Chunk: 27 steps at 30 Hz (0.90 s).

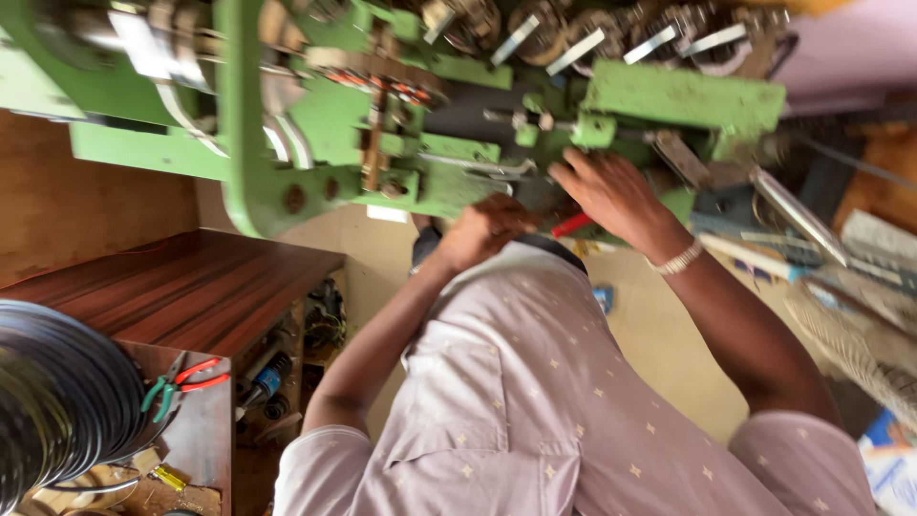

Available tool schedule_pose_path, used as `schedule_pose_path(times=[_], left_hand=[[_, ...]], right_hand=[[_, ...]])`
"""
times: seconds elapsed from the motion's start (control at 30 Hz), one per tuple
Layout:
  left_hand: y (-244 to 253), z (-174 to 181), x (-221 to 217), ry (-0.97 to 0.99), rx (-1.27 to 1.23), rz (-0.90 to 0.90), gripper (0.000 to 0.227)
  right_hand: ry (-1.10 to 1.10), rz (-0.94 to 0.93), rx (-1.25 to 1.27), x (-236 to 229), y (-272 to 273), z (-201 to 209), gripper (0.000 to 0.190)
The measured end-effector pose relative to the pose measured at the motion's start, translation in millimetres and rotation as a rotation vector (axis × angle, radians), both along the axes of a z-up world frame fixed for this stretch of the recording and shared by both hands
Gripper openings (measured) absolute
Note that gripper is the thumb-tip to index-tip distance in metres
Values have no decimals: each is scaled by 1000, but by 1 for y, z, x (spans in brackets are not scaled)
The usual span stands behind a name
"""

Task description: The person adjusts and tightens components on a green industrial machine using a wrench and their hands. They manipulate copper wire coils and internal parts, then operate the machine's control panel to test the mechanism.

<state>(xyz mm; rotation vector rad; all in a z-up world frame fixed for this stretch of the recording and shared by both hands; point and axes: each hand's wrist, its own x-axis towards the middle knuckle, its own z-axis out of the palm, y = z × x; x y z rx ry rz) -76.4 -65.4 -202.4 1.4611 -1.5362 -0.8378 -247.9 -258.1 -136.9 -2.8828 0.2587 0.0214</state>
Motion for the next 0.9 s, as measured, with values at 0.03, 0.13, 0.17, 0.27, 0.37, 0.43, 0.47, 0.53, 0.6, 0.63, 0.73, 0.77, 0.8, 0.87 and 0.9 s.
schedule_pose_path(times=[0.03, 0.13, 0.17, 0.27, 0.37, 0.43, 0.47, 0.53, 0.6, 0.63, 0.73, 0.77, 0.8, 0.87, 0.9], left_hand=[[-2, -8, -2, -40, -18, -24, 32], [-16, -26, -14, -255, -74, -123, 50], [-20, -30, -19, -305, -159, -149, 60], [-46, -31, -36, -400, 11, -301, 52], [-65, -9, -45, -522, -123, -242, 64], [-61, 22, -44, -543, -22, -212, 71], [-57, 41, -39, -551, 29, -197, 75], [-44, 81, -23, -467, 113, -241, 75], [-26, 122, 1, -425, 101, -150, 74], [-16, 142, 11, -419, 50, -33, 72], [-14, 172, 35, -499, -2, 747, 42], [-18, 174, 47, -581, -70, 965, 43], [-23, 173, 56, -551, -61, 977, 47], [-30, 166, 66, -485, -43, 1007, 60], [-32, 163, 65, -482, -52, 1019, 58]], right_hand=[[-13, 4, 14, -3, -1, 12, 35], [154, -183, 32, -22, -1, 46, 18], [201, -251, 76, -33, -1, 57, 15], [-99, -385, 315, -69, -3, 76, 23], [-267, -581, 519, -93, 0, 74, 24], [-379, -741, 751, -102, 6, 67, 25], [-455, -811, 914, -104, 10, 61, 26], [-579, -890, 1150, -100, 14, 47, 28], [-696, -898, 1287, -91, 12, 35, 29], [-688, -907, 1292, -88, 9, 32, 28], [-644, -904, 1274, -78, -5, 25, 27], [-613, -887, 1247, -75, -11, 24, 26], [-583, -870, 1219, -72, -15, 23, 25], [-533, -824, 1150, -67, -22, 21, 25], [-512, -799, 1112, -63, -27, 21, 25]])
